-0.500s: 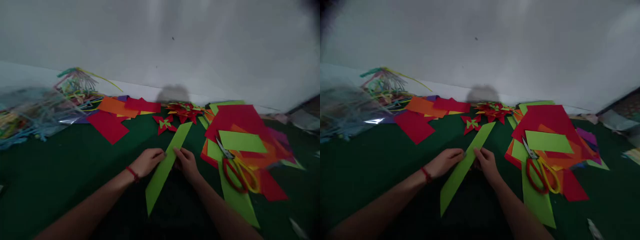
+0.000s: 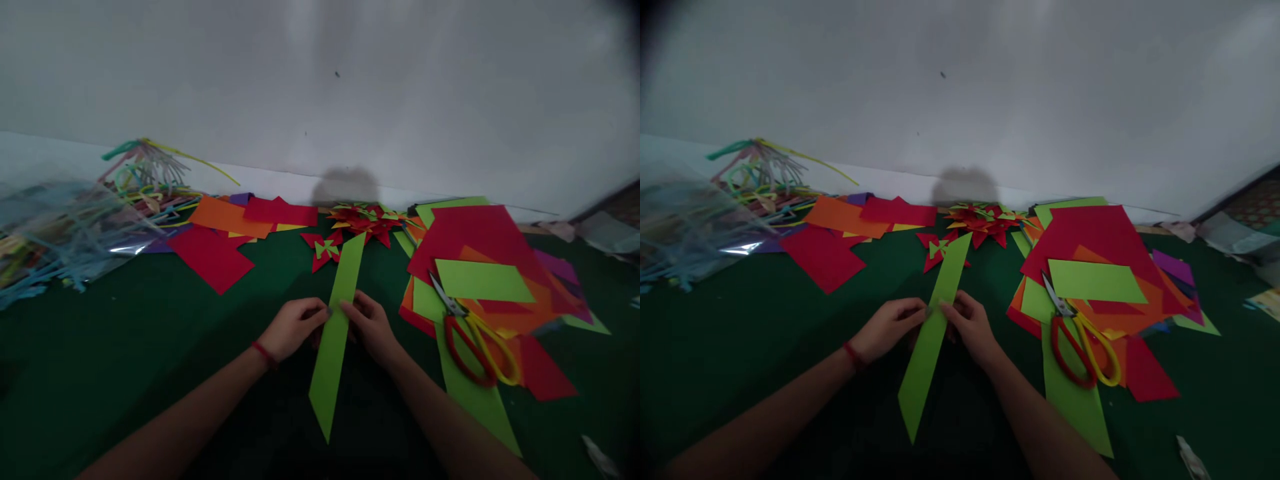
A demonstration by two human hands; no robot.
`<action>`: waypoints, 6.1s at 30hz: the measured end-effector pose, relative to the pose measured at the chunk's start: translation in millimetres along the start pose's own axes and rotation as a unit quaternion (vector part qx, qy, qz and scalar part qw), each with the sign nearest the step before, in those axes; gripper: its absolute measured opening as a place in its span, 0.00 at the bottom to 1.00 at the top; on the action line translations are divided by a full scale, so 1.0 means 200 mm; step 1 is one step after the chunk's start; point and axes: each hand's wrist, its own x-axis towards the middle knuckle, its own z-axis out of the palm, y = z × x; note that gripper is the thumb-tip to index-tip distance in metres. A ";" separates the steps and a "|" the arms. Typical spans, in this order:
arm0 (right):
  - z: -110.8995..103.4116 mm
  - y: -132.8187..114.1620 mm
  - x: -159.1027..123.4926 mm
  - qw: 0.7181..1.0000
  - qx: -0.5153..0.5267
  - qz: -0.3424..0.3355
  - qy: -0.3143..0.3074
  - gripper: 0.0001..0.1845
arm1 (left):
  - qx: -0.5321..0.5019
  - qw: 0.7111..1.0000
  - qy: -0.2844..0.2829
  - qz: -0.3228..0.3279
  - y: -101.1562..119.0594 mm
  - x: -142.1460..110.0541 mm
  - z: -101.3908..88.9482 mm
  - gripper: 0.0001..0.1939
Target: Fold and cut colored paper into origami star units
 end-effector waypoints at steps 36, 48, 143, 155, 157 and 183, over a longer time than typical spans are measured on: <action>-0.02 0.00 -0.01 0.986 0.113 0.064 -0.104 0.12 | -0.190 0.981 0.005 0.039 -0.03 0.00 0.02 0.10; -0.03 -0.01 -0.01 0.986 0.118 0.094 -0.078 0.09 | -0.226 0.973 -0.013 0.036 -0.03 0.01 0.02 0.10; -0.01 0.01 0.02 0.984 0.175 -0.001 -0.025 0.04 | 0.156 0.939 0.092 0.293 -0.03 0.04 -0.07 0.05; 0.01 -0.01 -0.01 0.994 0.070 -0.053 -0.066 0.07 | 0.002 0.969 0.187 0.161 -0.03 0.04 -0.01 0.05; 0.02 -0.01 -0.01 0.996 0.037 -0.056 -0.054 0.08 | -0.010 0.970 0.188 0.156 -0.03 0.04 -0.01 0.06; 0.05 0.00 -0.01 0.995 -0.095 -0.032 -0.010 0.11 | -0.084 0.971 0.191 0.117 0.05 0.03 -0.02 0.08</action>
